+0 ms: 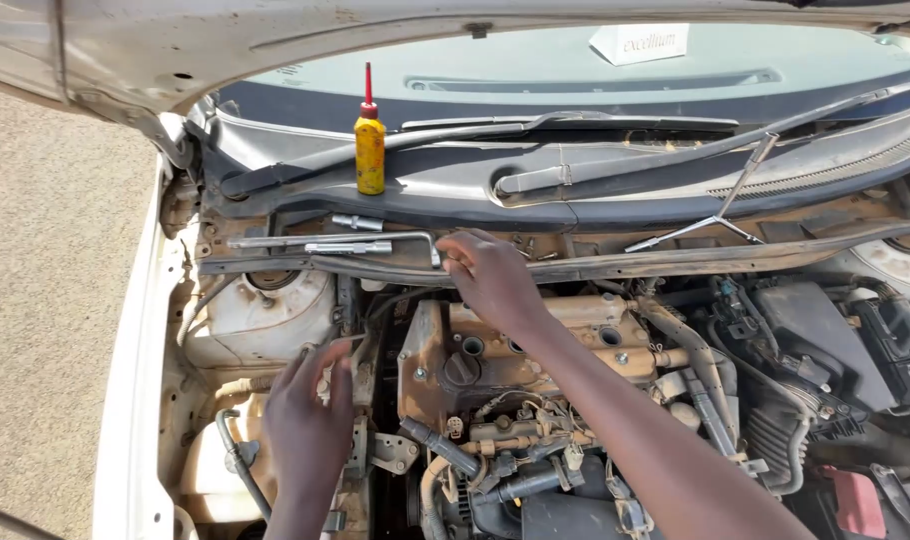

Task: The person uses a socket wrench to loosen and remove bolts from the engine's valve cover. After removing the bolts, the person detaches a small plastic component with a wire connector from the engine assembly.

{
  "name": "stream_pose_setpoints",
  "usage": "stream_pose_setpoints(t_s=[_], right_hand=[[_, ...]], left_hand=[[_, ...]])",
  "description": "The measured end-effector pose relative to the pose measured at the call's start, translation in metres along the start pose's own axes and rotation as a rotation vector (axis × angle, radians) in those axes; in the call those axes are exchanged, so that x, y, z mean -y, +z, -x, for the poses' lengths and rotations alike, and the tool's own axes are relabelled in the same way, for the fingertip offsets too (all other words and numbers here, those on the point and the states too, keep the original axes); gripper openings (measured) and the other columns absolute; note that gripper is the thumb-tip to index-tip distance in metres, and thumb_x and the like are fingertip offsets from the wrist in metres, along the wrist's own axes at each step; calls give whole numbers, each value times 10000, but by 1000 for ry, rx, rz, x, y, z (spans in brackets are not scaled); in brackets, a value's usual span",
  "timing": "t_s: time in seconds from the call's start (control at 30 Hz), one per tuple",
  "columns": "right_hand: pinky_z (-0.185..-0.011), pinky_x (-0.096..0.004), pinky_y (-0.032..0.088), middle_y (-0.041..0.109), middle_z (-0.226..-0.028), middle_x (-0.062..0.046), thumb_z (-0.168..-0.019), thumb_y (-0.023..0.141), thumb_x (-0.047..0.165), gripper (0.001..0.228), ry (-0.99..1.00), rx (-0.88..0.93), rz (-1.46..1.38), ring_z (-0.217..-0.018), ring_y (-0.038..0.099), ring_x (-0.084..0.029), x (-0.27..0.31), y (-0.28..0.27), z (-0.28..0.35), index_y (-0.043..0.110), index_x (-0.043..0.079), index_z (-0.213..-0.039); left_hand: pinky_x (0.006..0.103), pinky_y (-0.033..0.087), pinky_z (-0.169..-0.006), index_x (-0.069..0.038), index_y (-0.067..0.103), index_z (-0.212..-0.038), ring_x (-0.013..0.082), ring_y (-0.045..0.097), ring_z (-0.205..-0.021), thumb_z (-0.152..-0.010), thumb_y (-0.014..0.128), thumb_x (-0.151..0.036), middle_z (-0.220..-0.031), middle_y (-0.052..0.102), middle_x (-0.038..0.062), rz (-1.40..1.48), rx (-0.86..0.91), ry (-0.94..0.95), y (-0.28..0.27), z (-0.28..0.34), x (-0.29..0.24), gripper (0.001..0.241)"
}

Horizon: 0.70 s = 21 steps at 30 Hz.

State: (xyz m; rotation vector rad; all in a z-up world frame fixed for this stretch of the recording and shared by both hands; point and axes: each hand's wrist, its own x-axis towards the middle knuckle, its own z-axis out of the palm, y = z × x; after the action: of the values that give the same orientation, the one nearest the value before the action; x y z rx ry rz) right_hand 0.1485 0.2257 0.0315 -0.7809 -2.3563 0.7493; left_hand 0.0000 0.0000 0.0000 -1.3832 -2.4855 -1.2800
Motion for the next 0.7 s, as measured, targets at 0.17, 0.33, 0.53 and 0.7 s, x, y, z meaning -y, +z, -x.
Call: stream_pose_setpoints(t_s=[0.17,0.33,0.53,0.7], right_hand=[[-1008,-607,573,641,-1287,-202,-991,588,-10,391,8,151,406,-1270,589,-450,-12,81,-75,598,58,-1376],[-1082,-456,525,630,-1281,-139,-991,634,52,256,1,215,804,-1278,588,-315,3,97,-83,690,63,-1241],[-1005,-505,549,642,-1222,-133,-1021,590,136,246,-20,256,790,-1161,650,-315,-3,76,-85,708,47,-1217],[-673,-619,586,703,-957,-208,-962,635,142,209,116,76,178,-847,717,-490,-6,43,-87,555,120,-1155]], left_hand=[[547,532,-1006,-122,747,-1214,379,647,-1186,-1041,603,-123,-1102,721,125,-213,88,216,39,-127,9,225],[453,538,-897,-179,803,-954,292,667,-1000,-881,747,-275,-904,690,38,-485,149,423,92,-172,46,132],[423,498,-930,-207,719,-989,272,556,-1106,-899,737,-339,-974,596,13,-496,324,445,82,-172,41,161],[420,429,-1102,-125,706,-1144,269,535,-1241,-1070,516,-367,-1131,664,80,-634,394,409,76,-152,28,316]])
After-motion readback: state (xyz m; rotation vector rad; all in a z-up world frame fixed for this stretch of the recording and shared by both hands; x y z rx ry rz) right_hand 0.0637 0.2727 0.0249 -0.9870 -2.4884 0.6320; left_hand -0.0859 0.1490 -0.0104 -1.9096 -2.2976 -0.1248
